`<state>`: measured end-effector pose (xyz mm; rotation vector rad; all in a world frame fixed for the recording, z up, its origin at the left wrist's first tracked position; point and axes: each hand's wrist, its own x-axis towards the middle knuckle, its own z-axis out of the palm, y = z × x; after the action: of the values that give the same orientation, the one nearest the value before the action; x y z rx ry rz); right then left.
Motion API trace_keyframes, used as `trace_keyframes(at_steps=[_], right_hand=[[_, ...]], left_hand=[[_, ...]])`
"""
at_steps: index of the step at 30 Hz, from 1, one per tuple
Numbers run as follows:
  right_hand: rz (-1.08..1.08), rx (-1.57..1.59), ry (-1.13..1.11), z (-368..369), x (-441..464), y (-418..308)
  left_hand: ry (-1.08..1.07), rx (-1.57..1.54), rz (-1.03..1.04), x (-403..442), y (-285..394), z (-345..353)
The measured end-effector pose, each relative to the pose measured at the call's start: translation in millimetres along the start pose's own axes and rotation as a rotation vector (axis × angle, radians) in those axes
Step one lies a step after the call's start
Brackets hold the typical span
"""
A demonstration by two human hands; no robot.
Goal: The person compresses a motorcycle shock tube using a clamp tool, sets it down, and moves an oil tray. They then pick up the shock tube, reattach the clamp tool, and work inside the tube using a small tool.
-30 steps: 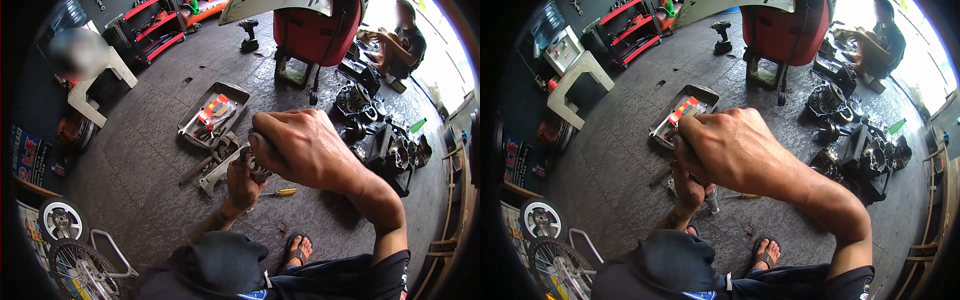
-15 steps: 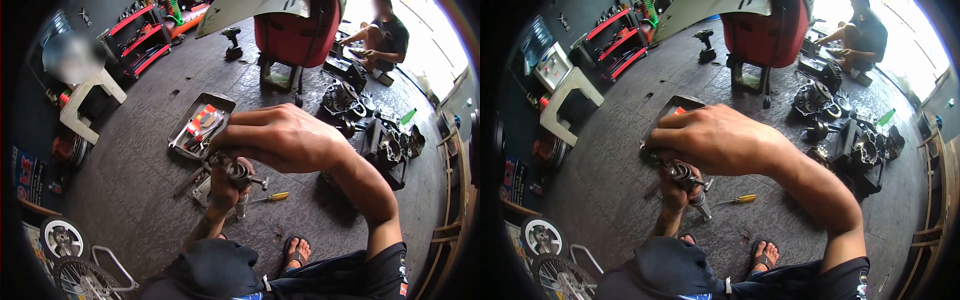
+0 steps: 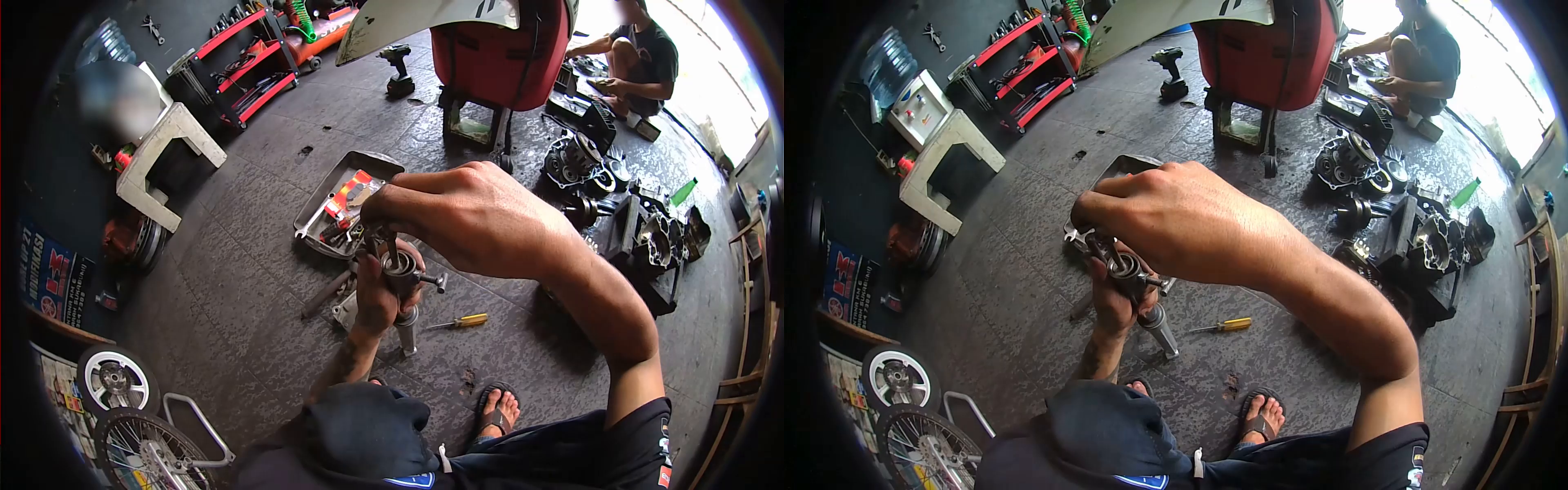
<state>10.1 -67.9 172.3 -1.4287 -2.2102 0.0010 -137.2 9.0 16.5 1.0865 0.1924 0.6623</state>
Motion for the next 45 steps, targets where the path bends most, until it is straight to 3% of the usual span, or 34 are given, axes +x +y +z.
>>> trace_keyframes(at_steps=[2, 7, 14, 16, 19, 20, 22, 27, 29, 31, 33, 35, 37, 39, 41, 43, 45], right_hand=[[-0.002, 0.003, 0.023, 4.2, 1.4, 0.9], [0.003, 0.014, 0.03, 4.2, 1.7, 2.4], [-0.003, 0.05, 0.167, 13.1, 4.4, 5.8], [0.18, 0.01, 0.227, 12.6, 5.4, -0.7], [0.331, -0.021, 0.18, 17.8, 8.1, -9.1], [0.305, -0.047, 0.253, 26.2, 10.5, -8.1], [0.36, -0.099, 0.149, 23.7, 11.8, -7.2], [0.395, -0.095, 0.044, 20.4, 14.3, -11.4], [0.361, -0.117, 0.082, 21.7, 15.1, -14.2], [0.294, -0.085, 0.071, 19.2, 14.9, -12.2], [0.228, -0.053, 0.06, 15.7, 14.0, -6.2], [0.101, 0.051, -0.007, 12.0, 12.9, 2.2], [0.12, 0.069, -0.063, 5.7, 12.9, 4.5], [-0.113, 0.011, -0.019, 3.9, 12.5, 12.1], [-0.141, 0.044, 0.004, 7.2, 12.5, 18.5], [-0.16, 0.303, -0.015, 9.9, 15.1, 24.4], [-0.202, 0.324, -0.017, 6.6, 15.2, 23.1]], left_hand=[[-0.029, -0.028, 0.003, 0.4, 1.8, -0.4], [0.012, 0.24, 0.298, 4.0, 0.7, 9.1], [-0.048, 0.083, 0.243, 1.8, 1.0, -0.5], [0.121, 0.12, 0.207, 0.3, 0.6, 4.0], [0.196, 0.13, 0.26, 2.3, -6.6, 9.0], [0.189, 0.127, 0.258, 2.6, -8.9, 13.4], [0.401, 0.317, 0.292, 2.8, -11.5, 23.0], [0.416, 0.324, 0.292, 4.2, -10.7, 19.8], [0.423, 0.318, 0.298, 4.0, -7.6, 18.0], [0.257, 0.219, 0.234, 1.9, -6.4, 8.2], [0.224, 0.174, 0.244, 0.3, -7.2, 5.9], [0.19, 0.128, 0.253, -0.7, -4.6, 6.0], [0.12, 0.107, 0.205, -1.9, 2.5, 8.2], [0.044, 0.095, 0.217, -2.6, 0.3, 2.3], [-0.031, 0.082, 0.227, -3.2, -1.1, -1.5], [-0.073, 0.109, 0.231, -1.8, -0.6, -3.0], [-0.069, 0.11, 0.236, -1.8, 0.4, 0.9]])
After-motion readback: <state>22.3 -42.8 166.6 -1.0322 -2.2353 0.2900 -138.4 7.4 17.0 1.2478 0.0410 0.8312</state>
